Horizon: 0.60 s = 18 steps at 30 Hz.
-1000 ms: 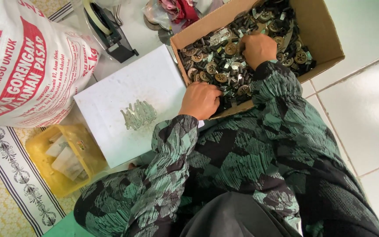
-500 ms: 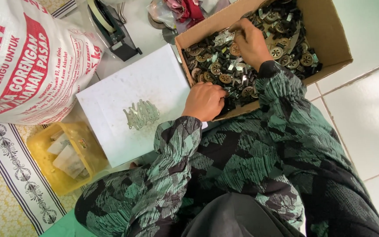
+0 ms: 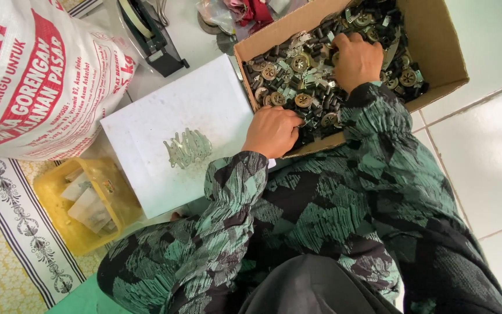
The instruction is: Picking small metal star-shaped decorations from a bulk container and placing them into small plastic bags for packaging.
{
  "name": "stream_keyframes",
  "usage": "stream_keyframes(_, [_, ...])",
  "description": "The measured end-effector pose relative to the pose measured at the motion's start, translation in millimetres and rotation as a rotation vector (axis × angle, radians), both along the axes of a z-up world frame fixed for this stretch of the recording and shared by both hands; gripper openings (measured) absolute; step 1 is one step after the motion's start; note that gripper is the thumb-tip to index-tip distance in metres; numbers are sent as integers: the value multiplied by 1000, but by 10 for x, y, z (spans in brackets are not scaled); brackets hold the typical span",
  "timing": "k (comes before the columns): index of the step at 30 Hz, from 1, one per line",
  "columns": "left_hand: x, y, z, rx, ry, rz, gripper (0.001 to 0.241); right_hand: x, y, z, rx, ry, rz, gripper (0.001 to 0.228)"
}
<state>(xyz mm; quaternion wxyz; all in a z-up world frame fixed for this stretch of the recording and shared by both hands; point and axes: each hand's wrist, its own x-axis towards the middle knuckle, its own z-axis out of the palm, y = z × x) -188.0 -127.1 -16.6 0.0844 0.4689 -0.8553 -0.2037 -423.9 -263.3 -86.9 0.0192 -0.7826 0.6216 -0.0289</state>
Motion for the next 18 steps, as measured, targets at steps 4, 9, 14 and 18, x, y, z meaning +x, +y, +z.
stream_keyframes(4, [-6,-2,9,-4,-12,5,26,407,117,356,-139,-130,179,34])
stream_keyframes(9, [15,-23,171,32,-49,-25,23,1056,385,770,242,-29,597,68])
stream_keyframes(14, [6,-20,33,7,-65,-22,23,1082,269,549,258,175,597,51])
stream_keyframes(18, [7,7,-16,-29,-78,-28,22,861,200,526,262,175,349,27])
